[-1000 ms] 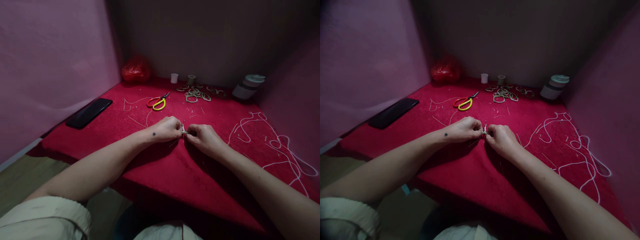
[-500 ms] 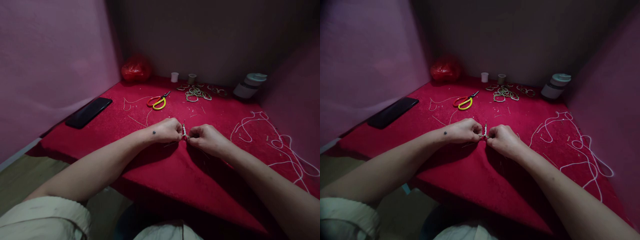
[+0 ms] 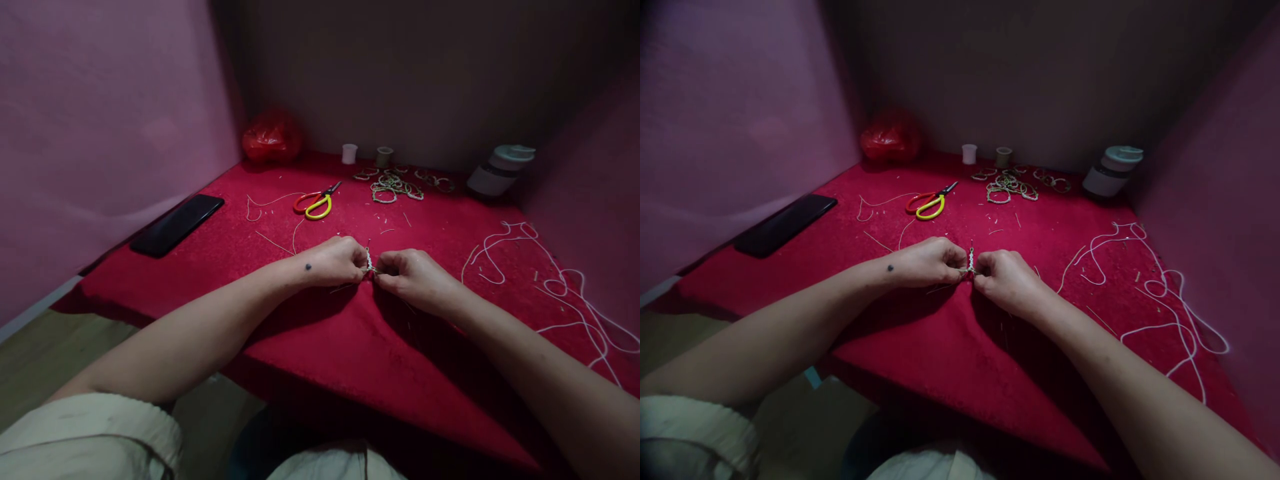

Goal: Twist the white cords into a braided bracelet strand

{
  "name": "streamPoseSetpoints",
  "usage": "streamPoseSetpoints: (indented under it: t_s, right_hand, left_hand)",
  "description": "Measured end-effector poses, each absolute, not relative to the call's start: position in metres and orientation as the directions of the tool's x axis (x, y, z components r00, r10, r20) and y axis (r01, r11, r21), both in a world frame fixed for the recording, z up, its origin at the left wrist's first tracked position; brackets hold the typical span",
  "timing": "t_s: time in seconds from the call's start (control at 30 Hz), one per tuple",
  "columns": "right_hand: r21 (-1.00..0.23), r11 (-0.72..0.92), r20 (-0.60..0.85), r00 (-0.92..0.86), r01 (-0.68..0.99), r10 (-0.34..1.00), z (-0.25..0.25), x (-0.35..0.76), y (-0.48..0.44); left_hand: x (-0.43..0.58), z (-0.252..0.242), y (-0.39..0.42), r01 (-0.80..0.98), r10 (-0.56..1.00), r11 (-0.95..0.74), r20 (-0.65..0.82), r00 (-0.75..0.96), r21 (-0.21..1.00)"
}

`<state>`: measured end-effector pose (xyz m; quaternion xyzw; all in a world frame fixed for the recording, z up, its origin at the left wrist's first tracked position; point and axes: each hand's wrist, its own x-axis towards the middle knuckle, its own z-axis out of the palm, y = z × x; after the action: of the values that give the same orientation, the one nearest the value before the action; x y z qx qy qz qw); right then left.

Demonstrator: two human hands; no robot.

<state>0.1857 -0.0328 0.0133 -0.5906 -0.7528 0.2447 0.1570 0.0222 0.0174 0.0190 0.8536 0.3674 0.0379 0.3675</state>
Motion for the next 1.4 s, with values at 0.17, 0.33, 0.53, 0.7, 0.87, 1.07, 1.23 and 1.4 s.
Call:
streamPoseSetpoints:
  t_s: [0.17,0.33,0.53,0.7,0.87,1.07,1.23,1.4]
  right_hand:
    - [-0.527,0.209,-0.040,-0.271,0.824,0.962,0.015,0.185,-0.034]
    - [-0.541,0.206,-0.038,-0.269,0.816,0.962,0.012,0.186,-0.032]
    - [-0.539,0.228,-0.035,-0.292,0.811,0.956,0.018,0.192,-0.033]
    - [-0.545,0.172,-0.074,-0.252,0.821,0.965,0.034,0.197,-0.039]
    - [-0.598,0.020,-0.159,-0.144,0.801,0.977,0.031,0.187,-0.043]
    - [-0.689,-0.146,-0.308,-0.105,0.710,0.946,0.017,0.180,-0.041]
    - [-0.755,-0.136,-0.287,-0.137,0.641,0.948,0.013,0.184,-0.038]
    - [-0.800,-0.167,-0.303,-0.149,0.577,0.941,0.015,0.184,-0.037]
  left_hand:
    - [0.022,0.021,0.017,0.582,0.650,-0.513,-0.158,0.743,0.631]
    - [0.017,0.031,0.017,0.585,0.627,-0.492,-0.203,0.752,0.645]
    - [0.011,0.041,0.017,0.644,0.729,-0.357,-0.229,0.645,0.676]
    - [0.015,0.038,0.011,0.617,0.748,-0.326,-0.204,0.631,0.716]
    - [0.020,0.032,0.006,0.640,0.762,-0.349,-0.190,0.619,0.685]
    - [0.027,0.026,0.006,0.711,0.749,-0.375,-0.257,0.610,0.595]
    - [0.025,0.023,0.007,0.674,0.721,-0.210,-0.354,0.595,0.708]
    - [0.021,0.022,0.012,0.616,0.698,-0.119,-0.376,0.609,0.778]
